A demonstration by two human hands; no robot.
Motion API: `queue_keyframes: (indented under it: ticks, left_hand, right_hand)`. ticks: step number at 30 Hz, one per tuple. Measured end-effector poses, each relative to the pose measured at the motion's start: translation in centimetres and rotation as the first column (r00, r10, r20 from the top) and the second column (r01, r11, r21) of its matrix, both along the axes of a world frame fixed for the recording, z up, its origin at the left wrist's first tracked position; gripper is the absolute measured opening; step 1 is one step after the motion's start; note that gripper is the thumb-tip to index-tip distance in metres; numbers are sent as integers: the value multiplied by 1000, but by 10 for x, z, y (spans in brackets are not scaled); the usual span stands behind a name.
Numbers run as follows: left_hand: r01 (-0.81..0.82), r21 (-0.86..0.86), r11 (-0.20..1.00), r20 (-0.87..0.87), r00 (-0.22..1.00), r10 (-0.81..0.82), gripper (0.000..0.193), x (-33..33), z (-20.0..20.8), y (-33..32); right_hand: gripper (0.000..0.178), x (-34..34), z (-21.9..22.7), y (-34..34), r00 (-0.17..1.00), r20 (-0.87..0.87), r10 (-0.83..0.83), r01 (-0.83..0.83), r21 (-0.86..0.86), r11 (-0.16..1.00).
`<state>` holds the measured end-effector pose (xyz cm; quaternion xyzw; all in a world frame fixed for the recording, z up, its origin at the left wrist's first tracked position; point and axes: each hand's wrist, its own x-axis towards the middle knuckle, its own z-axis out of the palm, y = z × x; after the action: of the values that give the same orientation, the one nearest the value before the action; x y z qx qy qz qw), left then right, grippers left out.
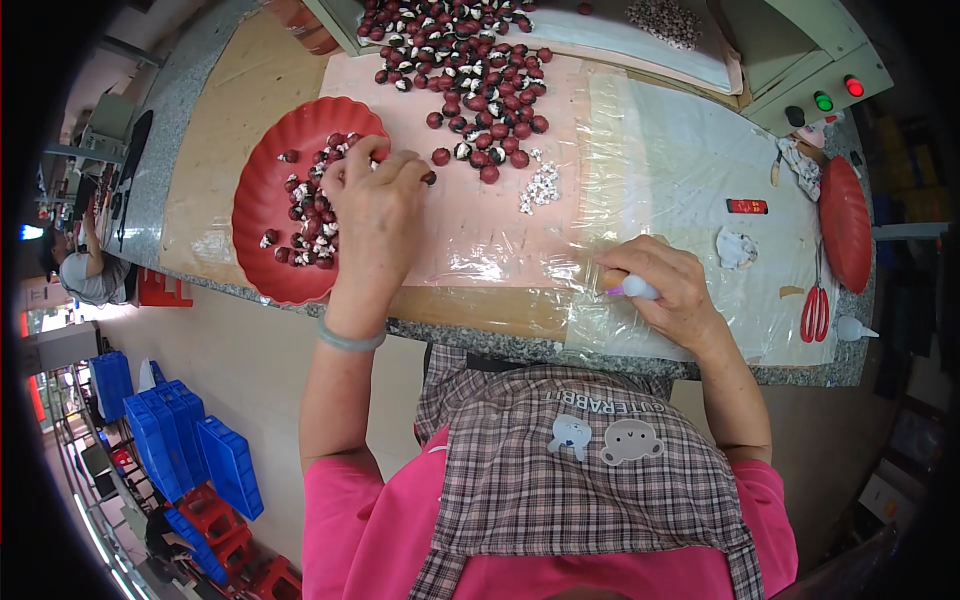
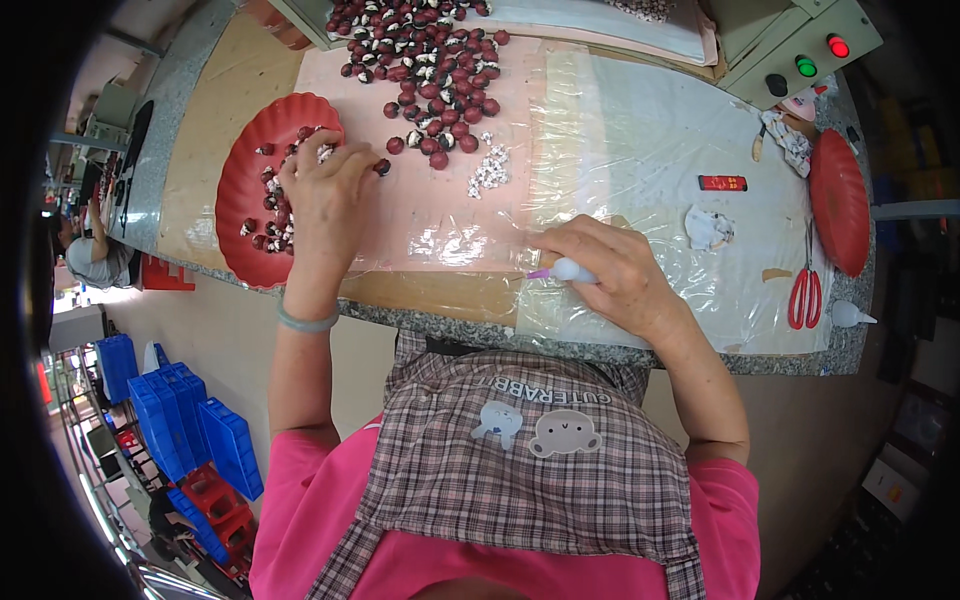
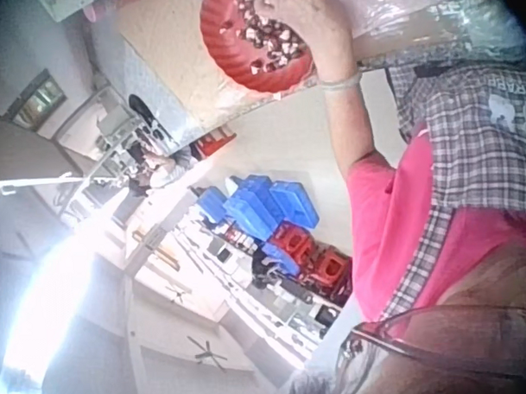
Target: Applying glue to small plastic components and joining them together as part of a toy assembly process.
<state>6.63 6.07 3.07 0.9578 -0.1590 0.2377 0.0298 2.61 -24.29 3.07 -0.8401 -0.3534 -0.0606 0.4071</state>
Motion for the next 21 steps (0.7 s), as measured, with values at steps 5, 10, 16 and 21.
queue_keyframes:
  ticks: [5,10,16,21]
  left_hand:
    - [63,120,991,-104,993,-51,22,7,-7,-6]
    - [112,-434,894,-196,957,-214,28,-10,19,-28]
    - [-348,-937,15,-257,661,-705,25,-42,8,-51]
    - [-517,-824,-232,-156,601,-784,24,-49,-11,-60]
  right_hand:
    - [30,-2,-2,-4,1000,-10,-29,29,-3,1000]
    - [36,-6,-6,-5,872,-463,-160,240,120,963]
    - [30,-3,-4,-6,725,-673,147,244,451,859]
    - [24,-5,-3,-10,745,-631,216,306,611,730]
